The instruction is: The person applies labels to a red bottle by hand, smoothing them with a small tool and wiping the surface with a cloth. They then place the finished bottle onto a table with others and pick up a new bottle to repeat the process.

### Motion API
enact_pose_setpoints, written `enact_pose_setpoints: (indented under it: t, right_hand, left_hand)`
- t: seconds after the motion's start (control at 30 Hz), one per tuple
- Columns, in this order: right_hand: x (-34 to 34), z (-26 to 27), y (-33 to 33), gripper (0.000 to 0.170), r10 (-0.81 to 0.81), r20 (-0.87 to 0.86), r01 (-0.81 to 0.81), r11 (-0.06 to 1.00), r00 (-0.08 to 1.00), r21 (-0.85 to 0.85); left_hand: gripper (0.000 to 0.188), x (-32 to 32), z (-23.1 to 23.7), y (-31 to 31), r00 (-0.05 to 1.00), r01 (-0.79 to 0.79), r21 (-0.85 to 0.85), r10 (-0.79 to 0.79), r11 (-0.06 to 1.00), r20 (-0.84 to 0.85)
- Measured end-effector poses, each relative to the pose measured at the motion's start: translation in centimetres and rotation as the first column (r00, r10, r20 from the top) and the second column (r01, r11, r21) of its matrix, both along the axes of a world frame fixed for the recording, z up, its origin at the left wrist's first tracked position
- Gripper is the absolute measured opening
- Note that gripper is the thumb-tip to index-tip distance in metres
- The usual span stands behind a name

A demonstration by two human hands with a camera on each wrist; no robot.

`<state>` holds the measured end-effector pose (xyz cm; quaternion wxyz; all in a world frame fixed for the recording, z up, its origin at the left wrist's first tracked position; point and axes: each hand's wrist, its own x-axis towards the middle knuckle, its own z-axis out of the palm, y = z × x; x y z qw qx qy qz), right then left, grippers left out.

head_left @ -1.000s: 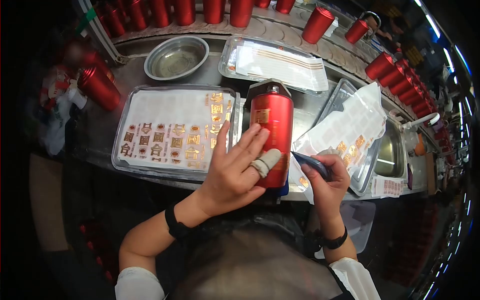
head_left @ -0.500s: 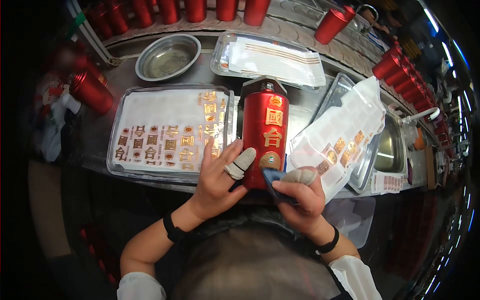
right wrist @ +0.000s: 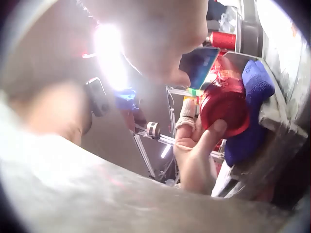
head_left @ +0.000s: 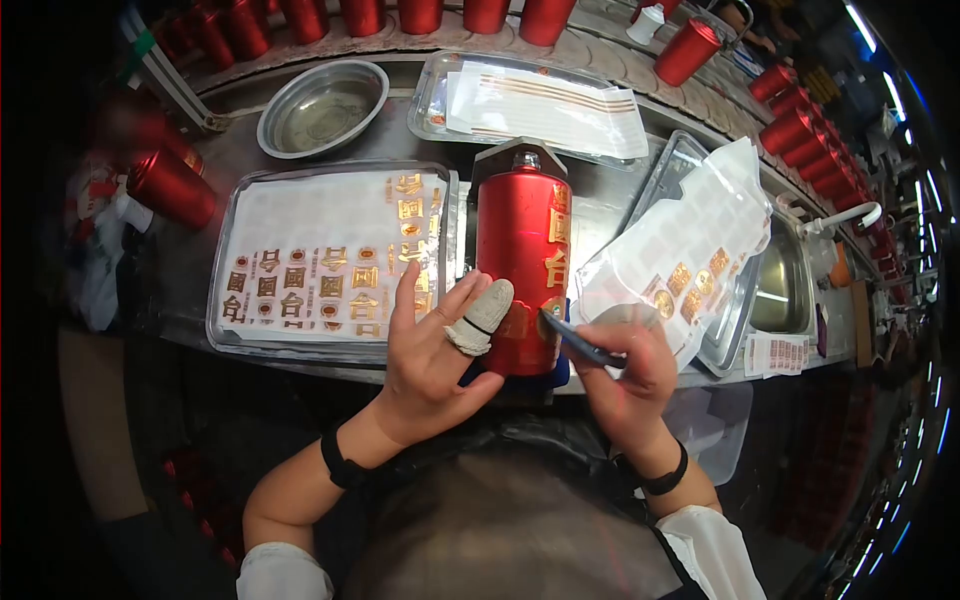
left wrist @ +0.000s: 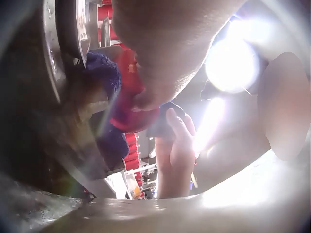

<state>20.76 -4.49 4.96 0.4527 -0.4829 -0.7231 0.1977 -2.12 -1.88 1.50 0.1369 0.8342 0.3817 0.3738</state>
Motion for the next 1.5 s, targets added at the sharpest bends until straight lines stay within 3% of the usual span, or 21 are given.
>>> enact_pose_setpoints:
  t: [0.07,0.1,0.2,0.23,0.37,0.47,0.5,0.6,0.63,0.7,0.73,0.8,0.87,0.97,1.1,1.2,1.3,1.33,1.4,1.43,1.5]
  right_hand:
    - [-0.2,-0.2,0.2,0.023,0.109,0.034,-0.111,0.991,0.994,0.073]
    - [0.1,0.0,-0.1,0.026,0.179,0.032,-0.18,0.983,0.983,0.026]
    - [0.3,-0.3,-0.1,0.033,0.039,-0.078,-0.04,0.999,0.996,-0.009]
    - [0.3,-0.2,0.1,0.032,-0.017,-0.04,0.017,1.0,0.999,-0.002]
    - [0.5,0.1,-0.2,0.024,0.186,-0.048,-0.187,0.982,0.981,-0.031]
    - [0.5,-0.9,-0.3,0.025,-0.14,-0.156,0.123,0.986,0.978,-0.113]
    - [0.8,-1.6,0.0,0.027,-0.192,-0.259,0.159,0.977,0.947,-0.143]
    - [0.8,-1.4,-0.6,0.027,-0.056,0.038,0.057,0.998,0.998,-0.027]
    - [0.7,-1.7,-0.7,0.026,0.049,-0.044,-0.048,0.999,0.998,0.003]
    - [1.1,-1.3,-1.2,0.025,0.017,-0.139,-0.033,0.993,0.99,-0.117]
    - [1.2,-1.2,-1.5,0.025,-0.004,-0.184,-0.03,0.983,0.983,-0.179]
    - [1.0,-1.5,-0.9,0.023,-0.211,-0.387,0.087,0.945,0.897,-0.314]
    - [1.0,-1.3,-0.4,0.024,-0.216,-0.398,0.108,0.955,0.892,-0.276]
    - [0.8,-2.5,-0.2,0.023,-0.232,-0.288,0.187,0.967,0.929,-0.175]
    - [0.1,-2.1,-0.5,0.023,-0.107,-0.092,0.113,0.992,0.99,0.055]
    - [0.9,-2.2,-1.6,0.023,-0.021,-0.064,0.021,1.0,0.998,0.003]
    - [0.9,-2.5,-1.3,0.021,-0.161,-0.279,0.145,0.986,0.947,-0.077]
    - [0.8,-2.3,-1.1,0.021,-0.149,-0.242,0.14,0.989,0.959,-0.056]
    - [0.3,-1.7,-0.5,0.022,-0.124,-0.166,0.123,0.992,0.978,-0.018]
    - [0.1,-0.9,-0.1,0.026,-0.044,-0.017,0.044,0.998,0.999,0.04]
    - [0.2,-1.2,-0.3,0.032,0.084,0.038,-0.087,0.991,0.996,0.101]
  left_hand:
    - [0.072,0.1,0.3,0.0,1.0,-0.003,-0.001,0.003,1.0,0.0]
    - [0.071,0.1,0.5,0.0,1.0,-0.006,-0.003,0.006,1.0,-0.002]
    - [0.071,0.2,0.8,0.1,1.0,0.002,0.008,-0.002,1.0,-0.018]
    - [0.072,0.3,0.9,0.1,1.0,0.003,0.01,-0.003,1.0,-0.023]
    - [0.074,0.3,0.8,0.2,1.0,0.0,0.009,0.0,1.0,-0.028]
    - [0.076,0.3,0.2,0.0,1.0,0.009,-0.011,-0.009,1.0,0.0]
    - [0.077,0.4,-0.1,0.1,1.0,0.008,-0.017,-0.008,1.0,0.013]
    - [0.077,0.1,-1.3,-0.1,0.993,0.036,-0.052,-0.03,0.998,0.118]
    - [0.077,-0.1,-1.9,-0.2,0.991,0.035,-0.092,-0.023,0.995,0.129]
    - [0.078,-0.3,-2.8,-0.5,0.989,0.029,-0.165,-0.004,0.986,0.151]
    - [0.077,-0.4,-2.7,-0.6,0.991,0.023,-0.171,0.0,0.985,0.132]
    - [0.076,-0.2,-2.2,-0.4,0.995,0.017,-0.184,0.001,0.983,0.096]
    - [0.073,0.3,-0.5,-0.1,1.0,0.011,-0.149,-0.012,0.989,-0.005]
    - [0.067,0.6,-0.1,0.0,0.997,0.002,-0.12,-0.011,0.993,-0.074]
    - [0.06,0.8,-0.3,-0.5,0.993,0.012,-0.052,-0.018,0.999,-0.114]
    - [0.055,0.4,-1.2,-1.5,0.992,0.018,-0.013,-0.019,1.0,-0.127]
    - [0.063,-0.2,-1.3,-1.4,1.0,0.017,-0.096,-0.017,0.995,0.007]
    - [0.067,-0.4,-1.5,-1.3,0.998,0.012,-0.137,-0.004,0.99,0.056]
    - [0.093,-0.6,-2.1,-0.1,0.998,0.013,-0.132,-0.005,0.991,0.061]
    - [0.094,-0.3,-2.4,0.1,0.997,0.006,-0.154,0.007,0.988,0.082]
    - [0.093,0.2,-2.1,0.5,0.994,0.0,-0.159,0.018,0.987,0.109]
